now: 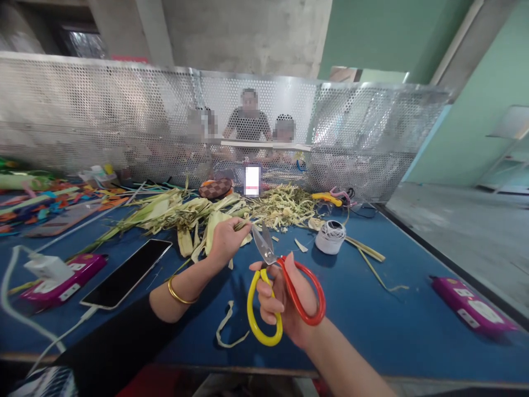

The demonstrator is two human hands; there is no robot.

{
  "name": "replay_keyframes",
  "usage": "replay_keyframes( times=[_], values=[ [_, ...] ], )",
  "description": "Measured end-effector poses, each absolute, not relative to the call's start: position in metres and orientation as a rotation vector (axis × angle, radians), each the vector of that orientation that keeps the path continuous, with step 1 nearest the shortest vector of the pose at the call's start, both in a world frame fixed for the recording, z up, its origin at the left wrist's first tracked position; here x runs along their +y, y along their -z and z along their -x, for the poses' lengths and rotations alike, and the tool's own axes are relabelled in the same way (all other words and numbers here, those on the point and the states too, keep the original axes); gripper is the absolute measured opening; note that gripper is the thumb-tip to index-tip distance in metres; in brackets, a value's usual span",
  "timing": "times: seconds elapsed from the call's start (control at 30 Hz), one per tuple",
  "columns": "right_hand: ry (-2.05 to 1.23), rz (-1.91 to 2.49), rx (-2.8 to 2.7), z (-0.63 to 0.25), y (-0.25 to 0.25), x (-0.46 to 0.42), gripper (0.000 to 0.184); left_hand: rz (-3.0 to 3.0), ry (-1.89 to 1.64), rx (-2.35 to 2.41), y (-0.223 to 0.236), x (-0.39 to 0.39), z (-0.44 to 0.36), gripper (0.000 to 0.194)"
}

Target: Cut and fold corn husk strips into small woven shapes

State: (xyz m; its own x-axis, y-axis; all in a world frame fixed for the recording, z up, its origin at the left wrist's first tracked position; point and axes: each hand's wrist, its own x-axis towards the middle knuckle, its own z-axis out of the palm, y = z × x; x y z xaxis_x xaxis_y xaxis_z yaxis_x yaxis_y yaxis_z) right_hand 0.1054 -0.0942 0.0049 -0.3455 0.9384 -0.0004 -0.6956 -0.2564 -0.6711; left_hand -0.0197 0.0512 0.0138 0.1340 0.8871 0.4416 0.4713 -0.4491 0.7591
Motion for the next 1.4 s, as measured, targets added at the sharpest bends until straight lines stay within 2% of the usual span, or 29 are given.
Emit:
replay_keyframes(
  times=[0.5, 0.87, 1.07, 1.17, 1.27, 1.4],
  values=[
    [-1.875, 0.447, -0.704, -0.102, -0.005, -0.089, 0.058, -1.996, -1.281, 1.264, -0.013, 0.047, 0.019, 0.019],
    [-1.825, 0.506, -0.649, -0.102, -0.008, -0.080, 0.049, -2.011, -1.205, 1.211, -0.009, 0.043, 0.016, 0.017],
    [-1.737, 0.751, -0.701, -0.109, -0.009, -0.078, 0.049, -1.920, -1.186, 1.243, -0.013, 0.045, 0.017, 0.024],
    [-1.490, 1.231, -0.957, -0.125, -0.012, -0.075, 0.051, -1.758, -1.156, 1.207, -0.019, 0.046, 0.018, 0.020],
    [-0.861, 1.821, -1.494, -0.147, -0.012, -0.066, 0.041, -1.436, -1.066, 1.116, -0.026, 0.044, 0.018, 0.017],
    [-0.171, 2.215, -1.914, -0.166, -0.016, -0.055, 0.029, -1.138, -0.873, 0.963, -0.033, 0.041, 0.019, 0.025]
  ],
)
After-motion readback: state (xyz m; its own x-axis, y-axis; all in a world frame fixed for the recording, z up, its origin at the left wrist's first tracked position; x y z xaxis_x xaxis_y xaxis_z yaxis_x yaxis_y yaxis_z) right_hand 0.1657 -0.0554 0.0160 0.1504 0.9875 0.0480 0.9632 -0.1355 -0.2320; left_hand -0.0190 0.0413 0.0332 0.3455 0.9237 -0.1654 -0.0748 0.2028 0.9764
